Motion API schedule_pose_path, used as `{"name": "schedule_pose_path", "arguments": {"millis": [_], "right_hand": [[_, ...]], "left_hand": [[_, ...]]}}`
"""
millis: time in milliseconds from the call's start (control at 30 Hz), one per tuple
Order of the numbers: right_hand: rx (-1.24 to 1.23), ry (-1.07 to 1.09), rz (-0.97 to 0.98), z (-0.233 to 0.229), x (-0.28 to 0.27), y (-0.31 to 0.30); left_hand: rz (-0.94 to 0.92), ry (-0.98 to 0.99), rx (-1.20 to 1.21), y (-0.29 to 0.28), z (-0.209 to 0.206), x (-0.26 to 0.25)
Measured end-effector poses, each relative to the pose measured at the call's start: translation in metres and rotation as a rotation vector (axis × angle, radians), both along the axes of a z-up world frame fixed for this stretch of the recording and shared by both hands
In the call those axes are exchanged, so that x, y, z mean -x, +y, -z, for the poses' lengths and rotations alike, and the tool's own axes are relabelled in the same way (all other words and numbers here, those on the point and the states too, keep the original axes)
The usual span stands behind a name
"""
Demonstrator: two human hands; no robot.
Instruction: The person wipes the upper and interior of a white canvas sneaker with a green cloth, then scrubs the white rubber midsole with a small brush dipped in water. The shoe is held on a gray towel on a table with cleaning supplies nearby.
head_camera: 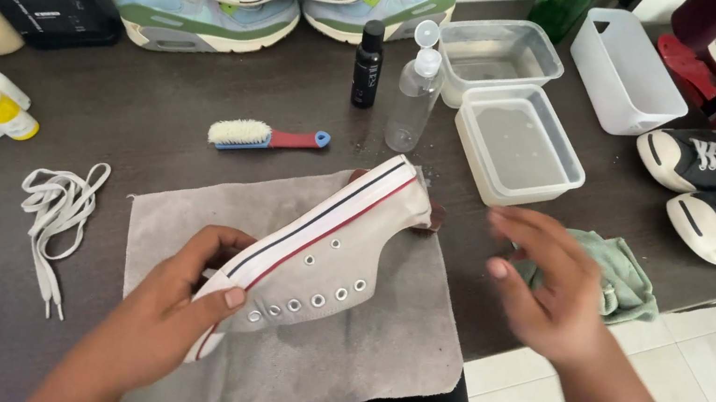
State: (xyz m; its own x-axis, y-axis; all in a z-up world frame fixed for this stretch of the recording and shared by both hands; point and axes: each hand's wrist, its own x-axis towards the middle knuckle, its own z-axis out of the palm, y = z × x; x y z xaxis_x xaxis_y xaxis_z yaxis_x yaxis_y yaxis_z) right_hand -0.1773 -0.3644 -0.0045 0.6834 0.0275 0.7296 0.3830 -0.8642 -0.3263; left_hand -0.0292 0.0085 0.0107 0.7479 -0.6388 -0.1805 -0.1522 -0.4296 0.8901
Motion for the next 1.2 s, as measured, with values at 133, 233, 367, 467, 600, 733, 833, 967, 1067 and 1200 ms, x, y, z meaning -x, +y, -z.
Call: {"name": "schedule_pose_path", "arguments": {"millis": [133,233,367,467,600,733,833,967,1067,1200], "right_hand": [[-0.518,0.388,-0.053,-0.002,-0.034,0.026],[-0.736,0.479,-0.187,-0.005,-0.057,0.042],[-0.93,0.64,-0.09,-0.021,-0.078,0.064],[-0.944,0.573,-0.159,-0.011,-0.093,0.068],[-0.969,0.604,-0.161,-0.006,-0.097,0.074],[-0.892,0.478,-0.284,-0.005,-0.088,0.08],[-0.849,0.415,-0.322,-0.006,-0.086,0.079],[-0.821,0.446,-0.304,-0.003,-0.091,0.076],[-0.746,0.452,-0.319,-0.003,-0.098,0.074],[-0.769,0.386,-0.366,-0.007,-0.105,0.067]], "left_hand": [[-0.019,0.016,0.141,-0.001,0.009,0.016],[0.009,-0.025,0.151,-0.001,0.006,0.029],[0.056,0.109,0.133,0.003,0.011,0.039],[0.146,0.119,0.112,0.006,0.008,0.04],[0.188,0.23,0.001,0.007,0.013,0.036],[0.282,0.207,-0.083,-0.003,-0.005,0.033],[0.297,0.222,-0.042,-0.014,-0.023,0.027],[0.099,0.292,0.062,-0.04,-0.021,0.007],[0.104,0.189,0.381,-0.062,-0.01,-0.017],[0.115,0.141,0.422,-0.078,0.023,-0.055]]}}
